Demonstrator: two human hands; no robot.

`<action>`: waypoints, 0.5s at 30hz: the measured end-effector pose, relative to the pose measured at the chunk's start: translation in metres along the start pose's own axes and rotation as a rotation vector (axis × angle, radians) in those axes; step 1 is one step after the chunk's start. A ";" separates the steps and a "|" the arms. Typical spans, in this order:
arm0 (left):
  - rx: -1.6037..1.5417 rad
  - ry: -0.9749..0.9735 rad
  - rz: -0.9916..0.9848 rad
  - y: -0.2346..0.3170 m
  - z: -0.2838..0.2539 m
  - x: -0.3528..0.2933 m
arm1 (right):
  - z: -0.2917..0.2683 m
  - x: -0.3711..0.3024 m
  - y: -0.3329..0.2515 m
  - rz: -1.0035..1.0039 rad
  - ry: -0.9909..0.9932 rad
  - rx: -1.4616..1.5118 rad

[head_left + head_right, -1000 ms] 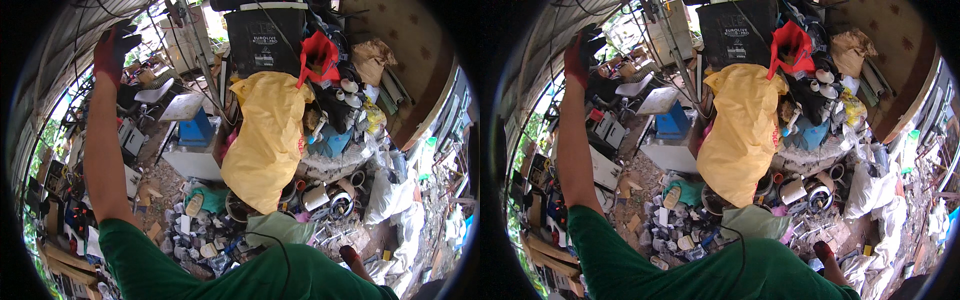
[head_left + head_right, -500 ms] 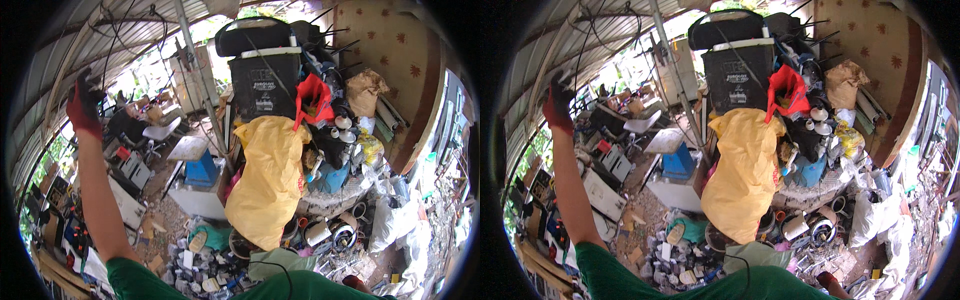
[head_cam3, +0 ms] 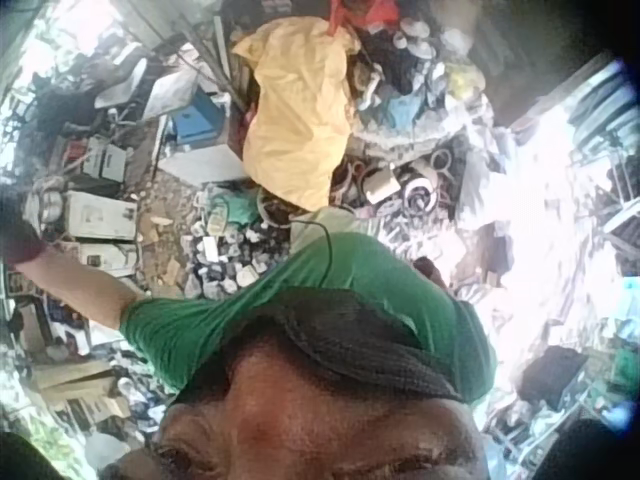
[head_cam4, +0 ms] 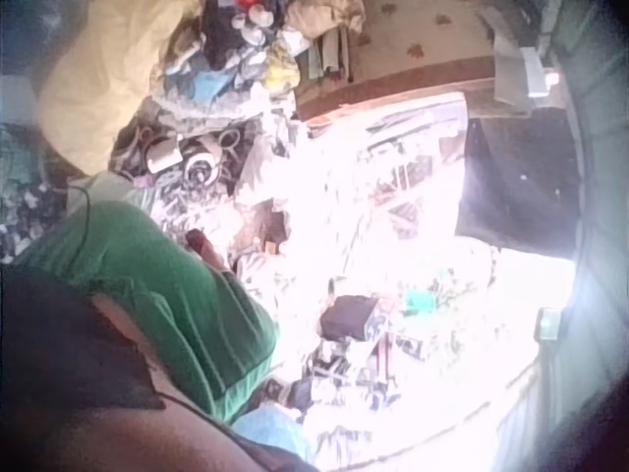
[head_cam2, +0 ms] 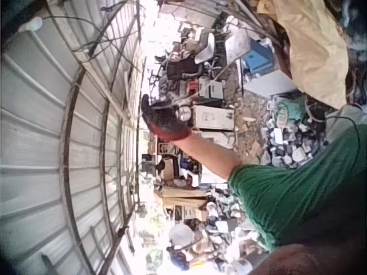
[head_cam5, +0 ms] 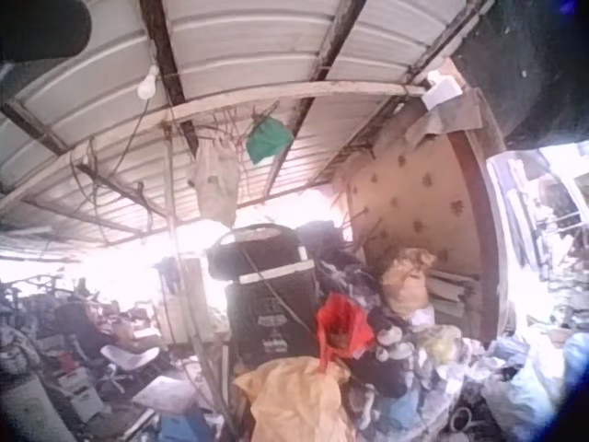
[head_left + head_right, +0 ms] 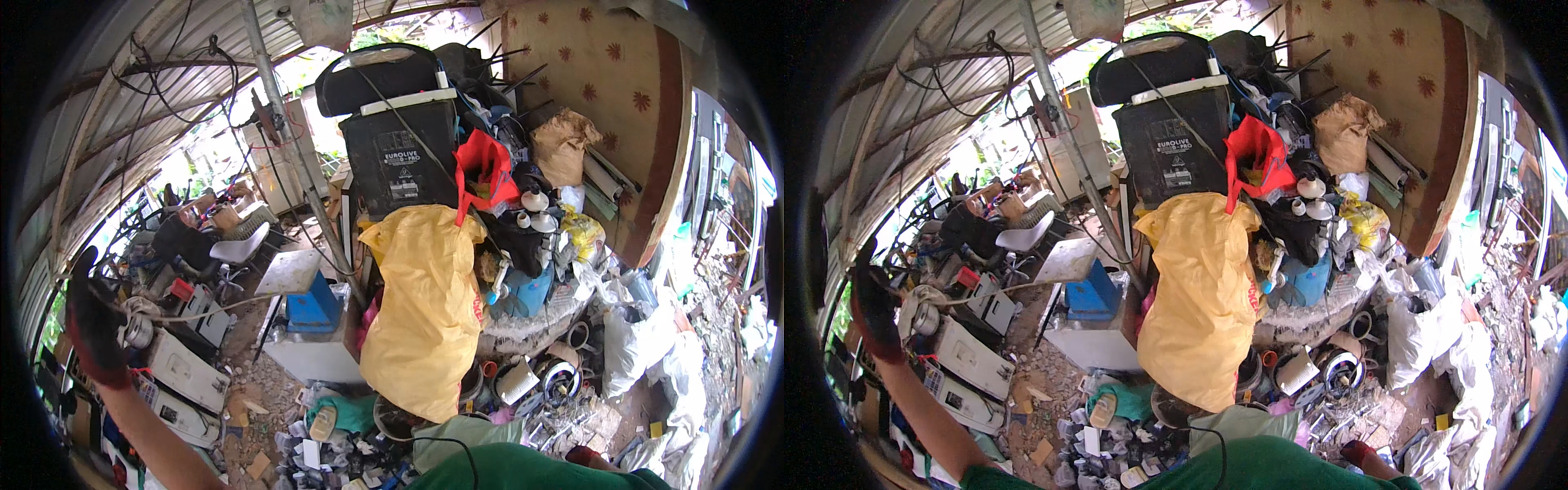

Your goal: The person disassembles an electronic component using a screwdriver, removing screws from a metal plate and prying off a small white plastic piece.

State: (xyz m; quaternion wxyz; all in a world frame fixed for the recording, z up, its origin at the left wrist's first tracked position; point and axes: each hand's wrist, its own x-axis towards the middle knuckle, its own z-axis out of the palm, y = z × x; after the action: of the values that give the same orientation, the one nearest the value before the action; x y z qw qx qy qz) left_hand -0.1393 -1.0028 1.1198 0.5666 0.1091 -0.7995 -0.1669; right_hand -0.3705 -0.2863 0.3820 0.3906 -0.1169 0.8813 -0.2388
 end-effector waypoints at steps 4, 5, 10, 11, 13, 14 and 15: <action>-0.395 -0.058 -0.231 -0.072 0.019 -0.062 | -0.023 0.028 0.078 -0.205 -0.025 -0.733; -0.542 -0.259 -0.245 -0.095 0.011 -0.087 | -0.038 0.033 0.084 -0.352 -0.005 -0.990; -0.129 -0.421 -0.582 -0.095 0.062 -0.153 | -0.097 0.044 -0.209 -0.204 0.186 -0.205; -0.416 -0.497 -0.729 -0.100 0.118 -0.164 | -0.139 0.060 -0.194 -0.294 0.332 -0.553; -0.460 -0.470 -0.718 -0.113 0.134 -0.182 | -0.197 0.046 -0.352 -0.592 0.520 -0.524; -0.407 -0.457 -0.696 -0.114 0.151 -0.188 | -0.229 0.048 -0.402 -0.799 0.618 -0.528; -0.432 -0.435 -0.726 -0.122 0.155 -0.195 | -0.257 0.039 -0.473 -0.947 0.626 -0.651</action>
State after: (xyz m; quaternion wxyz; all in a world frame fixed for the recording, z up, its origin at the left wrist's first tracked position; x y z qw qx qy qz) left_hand -0.2217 -1.0223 0.8559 0.3008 0.2237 -0.7568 -0.5354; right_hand -0.5784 -0.6230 0.7492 -0.0873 -0.5294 0.8339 -0.1289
